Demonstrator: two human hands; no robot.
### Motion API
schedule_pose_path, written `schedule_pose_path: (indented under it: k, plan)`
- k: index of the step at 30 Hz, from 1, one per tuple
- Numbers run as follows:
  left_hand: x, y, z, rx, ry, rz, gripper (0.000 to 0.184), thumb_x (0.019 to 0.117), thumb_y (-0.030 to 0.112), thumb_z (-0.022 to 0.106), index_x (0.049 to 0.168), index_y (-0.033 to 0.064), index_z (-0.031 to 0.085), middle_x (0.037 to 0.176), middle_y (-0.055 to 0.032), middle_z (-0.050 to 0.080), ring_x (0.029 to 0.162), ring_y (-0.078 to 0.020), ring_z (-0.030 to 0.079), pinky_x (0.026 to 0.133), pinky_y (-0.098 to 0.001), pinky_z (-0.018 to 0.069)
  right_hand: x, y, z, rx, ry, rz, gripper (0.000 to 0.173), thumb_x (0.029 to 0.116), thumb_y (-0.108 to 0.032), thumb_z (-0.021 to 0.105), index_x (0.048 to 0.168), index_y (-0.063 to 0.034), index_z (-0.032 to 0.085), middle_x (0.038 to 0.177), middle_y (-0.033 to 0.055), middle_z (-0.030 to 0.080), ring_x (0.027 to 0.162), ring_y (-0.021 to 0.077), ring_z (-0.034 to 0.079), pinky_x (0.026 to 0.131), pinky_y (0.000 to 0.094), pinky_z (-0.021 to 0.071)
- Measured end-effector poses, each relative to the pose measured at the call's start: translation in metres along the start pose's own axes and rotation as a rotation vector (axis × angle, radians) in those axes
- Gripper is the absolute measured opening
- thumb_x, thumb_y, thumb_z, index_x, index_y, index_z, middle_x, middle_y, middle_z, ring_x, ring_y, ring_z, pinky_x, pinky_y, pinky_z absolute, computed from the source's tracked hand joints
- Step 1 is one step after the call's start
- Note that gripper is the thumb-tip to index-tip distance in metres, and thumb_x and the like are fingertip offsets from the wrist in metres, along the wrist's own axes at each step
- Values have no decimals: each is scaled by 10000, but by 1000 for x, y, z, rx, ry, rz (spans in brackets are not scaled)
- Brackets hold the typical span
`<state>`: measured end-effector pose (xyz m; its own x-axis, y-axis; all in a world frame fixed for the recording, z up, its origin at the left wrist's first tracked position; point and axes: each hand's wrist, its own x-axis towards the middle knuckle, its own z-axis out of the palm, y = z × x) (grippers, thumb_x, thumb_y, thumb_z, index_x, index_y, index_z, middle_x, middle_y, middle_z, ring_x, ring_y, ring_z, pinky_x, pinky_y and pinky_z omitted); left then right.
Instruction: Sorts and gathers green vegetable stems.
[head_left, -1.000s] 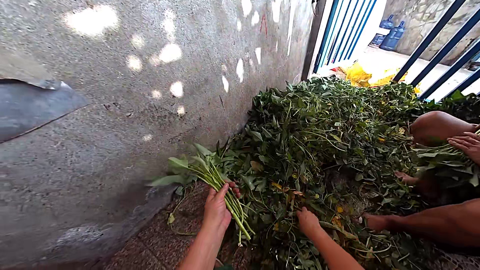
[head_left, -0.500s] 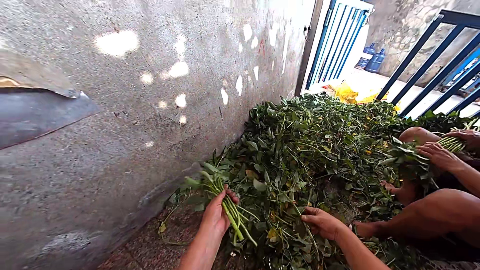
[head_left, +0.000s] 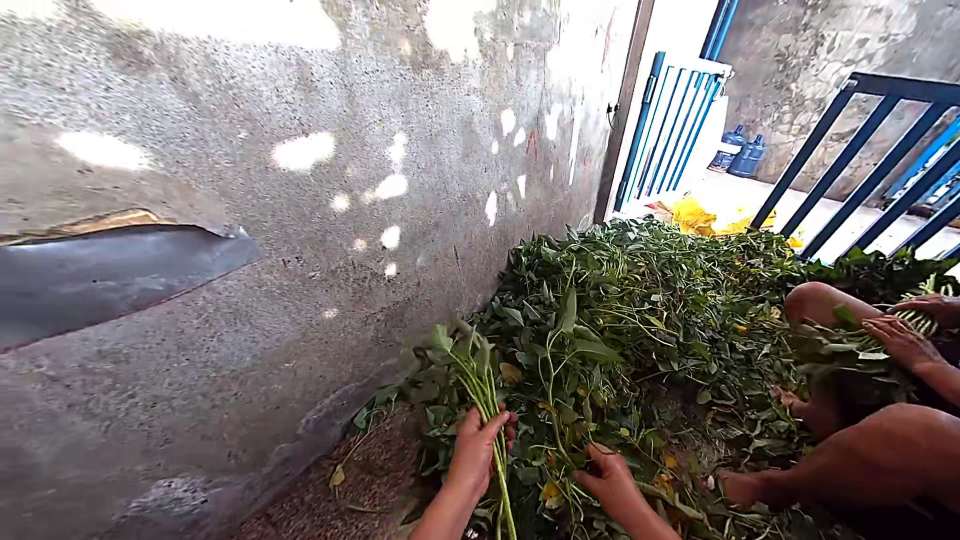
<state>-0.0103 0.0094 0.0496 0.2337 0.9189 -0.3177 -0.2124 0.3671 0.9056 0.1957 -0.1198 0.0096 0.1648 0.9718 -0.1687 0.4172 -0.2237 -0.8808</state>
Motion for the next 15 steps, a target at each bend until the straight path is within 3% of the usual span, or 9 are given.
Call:
schedule_pose_path:
  k: [4, 11, 13, 15]
  plan:
    - [2, -14, 6, 94, -60, 7, 231, 1029, 27, 562, 1251, -18, 518, 952, -130, 694, 666, -175, 667, 561, -283, 560, -1, -7, 9, -223, -38, -59, 316, 963, -164, 674, 1197, 46, 690, 1230, 214, 665, 1139, 304, 656, 1038, 447, 511]
    - [5, -20, 1, 86, -12, -66, 254, 1020, 30, 589, 1259, -10, 512, 956, -138, 682, 654, -172, 659, 558, -280, 558, -2, -21, 11, -400, -166, -93, 257, 990, -132, 632, 1183, 28, 685, 1217, 215, 663, 1120, 339, 665, 1002, 491, 526]
    - [5, -21, 1, 94, -18, -64, 303, 987, -10, 620, 1265, -15, 501, 933, -136, 678, 648, -168, 657, 552, -272, 555, 0, -24, 7, -449, -270, -38, 300, 999, -143, 631, 1253, 14, 662, 1267, 213, 648, 1177, 350, 642, 1043, 508, 498]
    - [5, -25, 3, 134, -25, -30, 380, 962, -33, 638, 1304, -16, 473, 930, -129, 652, 654, -165, 650, 566, -275, 562, 6, -22, -1, -537, -451, 111, 472, 992, -254, 672, 1392, -14, 598, 1377, 229, 607, 1296, 384, 579, 1112, 573, 434]
